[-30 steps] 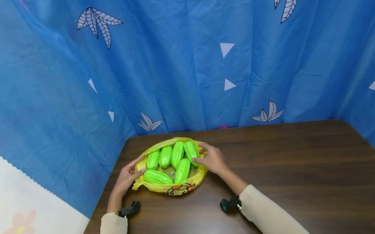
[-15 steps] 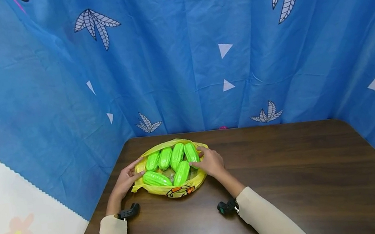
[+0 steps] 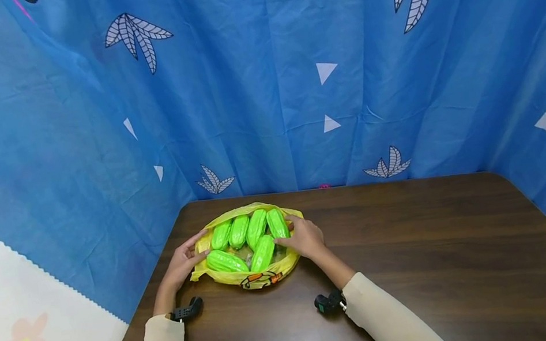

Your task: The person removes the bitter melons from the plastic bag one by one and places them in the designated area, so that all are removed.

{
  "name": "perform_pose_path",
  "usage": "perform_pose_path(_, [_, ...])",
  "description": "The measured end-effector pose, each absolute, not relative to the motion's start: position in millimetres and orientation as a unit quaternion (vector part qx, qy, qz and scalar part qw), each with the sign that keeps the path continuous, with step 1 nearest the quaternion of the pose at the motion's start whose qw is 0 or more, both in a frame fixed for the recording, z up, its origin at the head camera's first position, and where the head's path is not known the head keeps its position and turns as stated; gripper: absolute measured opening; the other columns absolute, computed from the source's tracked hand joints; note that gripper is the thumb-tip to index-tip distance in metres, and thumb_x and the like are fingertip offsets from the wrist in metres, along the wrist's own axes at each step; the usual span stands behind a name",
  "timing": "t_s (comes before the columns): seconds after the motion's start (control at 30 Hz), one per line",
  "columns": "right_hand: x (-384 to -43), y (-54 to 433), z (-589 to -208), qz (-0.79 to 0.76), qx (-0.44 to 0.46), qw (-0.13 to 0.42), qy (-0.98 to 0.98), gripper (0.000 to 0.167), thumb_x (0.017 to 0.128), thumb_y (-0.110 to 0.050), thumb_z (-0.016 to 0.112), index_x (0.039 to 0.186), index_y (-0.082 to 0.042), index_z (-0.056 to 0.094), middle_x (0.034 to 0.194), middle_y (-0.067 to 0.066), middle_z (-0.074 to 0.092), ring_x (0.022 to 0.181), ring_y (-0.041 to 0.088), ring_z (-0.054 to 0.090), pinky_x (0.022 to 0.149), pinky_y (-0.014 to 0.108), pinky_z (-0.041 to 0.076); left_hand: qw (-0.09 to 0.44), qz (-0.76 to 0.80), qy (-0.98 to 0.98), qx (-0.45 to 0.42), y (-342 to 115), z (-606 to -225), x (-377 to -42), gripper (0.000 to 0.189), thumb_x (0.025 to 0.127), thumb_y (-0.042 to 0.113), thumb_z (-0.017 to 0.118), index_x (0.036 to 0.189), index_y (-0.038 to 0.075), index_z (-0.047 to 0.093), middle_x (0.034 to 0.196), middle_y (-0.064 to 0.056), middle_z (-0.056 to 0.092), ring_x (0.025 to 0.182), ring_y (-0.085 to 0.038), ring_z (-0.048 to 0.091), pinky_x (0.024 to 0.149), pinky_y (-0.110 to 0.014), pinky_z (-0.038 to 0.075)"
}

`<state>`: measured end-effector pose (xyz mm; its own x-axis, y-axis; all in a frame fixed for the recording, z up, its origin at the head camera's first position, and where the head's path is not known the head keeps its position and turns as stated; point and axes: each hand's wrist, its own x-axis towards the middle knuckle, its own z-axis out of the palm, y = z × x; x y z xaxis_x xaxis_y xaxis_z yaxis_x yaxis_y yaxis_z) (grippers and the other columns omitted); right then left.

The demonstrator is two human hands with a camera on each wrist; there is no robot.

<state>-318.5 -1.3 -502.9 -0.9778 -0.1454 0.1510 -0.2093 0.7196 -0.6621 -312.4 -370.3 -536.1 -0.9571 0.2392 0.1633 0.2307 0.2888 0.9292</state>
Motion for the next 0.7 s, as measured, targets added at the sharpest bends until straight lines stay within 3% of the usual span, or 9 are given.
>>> perform_pose_path(0.17, [-319.5, -1.8, -504.2, 0.352, 0.092, 0.044, -0.930, 0.065, 0.082, -0.042, 0.084, 0.137, -0.013, 0.064, 0.109, 0.005, 0.074, 0.092, 0.025, 0.069, 0.071, 0.044, 0.053, -0.002, 0.579, 0.802, 0.145, -368.2, -534.7, -312.1, 0.061, 0.099, 0.002, 0.063, 0.155, 0.002, 0.040, 0.161, -0.023, 0.031, 0.098, -0.001, 0.061, 0.073, -0.020, 0.052])
perform_pose_path(0.3, [-318.6, -0.5, -503.3, 0.362, 0.087, 0.042, -0.927, 0.062, 0.083, -0.038, 0.084, 0.136, -0.014, 0.065, 0.111, 0.006, 0.074, 0.094, 0.025, 0.068, 0.072, 0.044, 0.052, 0.000, 0.577, 0.804, 0.141, -366.0, -533.4, -311.8, 0.062, 0.099, 0.005, 0.064, 0.156, 0.003, 0.040, 0.161, -0.022, 0.031, 0.088, -0.004, 0.060, 0.070, -0.020, 0.051])
perform_pose_path(0.7, [-316.3, 3.9, -498.8, 0.424, 0.093, 0.021, -0.901, 0.058, 0.087, -0.024, 0.082, 0.139, -0.010, 0.063, 0.116, 0.012, 0.072, 0.102, 0.029, 0.067, 0.079, 0.045, 0.053, -0.003, 0.581, 0.799, 0.158, -370.0, -536.4, -311.1, 0.062, 0.100, 0.008, 0.065, 0.156, 0.002, 0.039, 0.161, -0.025, 0.029, 0.116, 0.001, 0.057, 0.082, -0.020, 0.053])
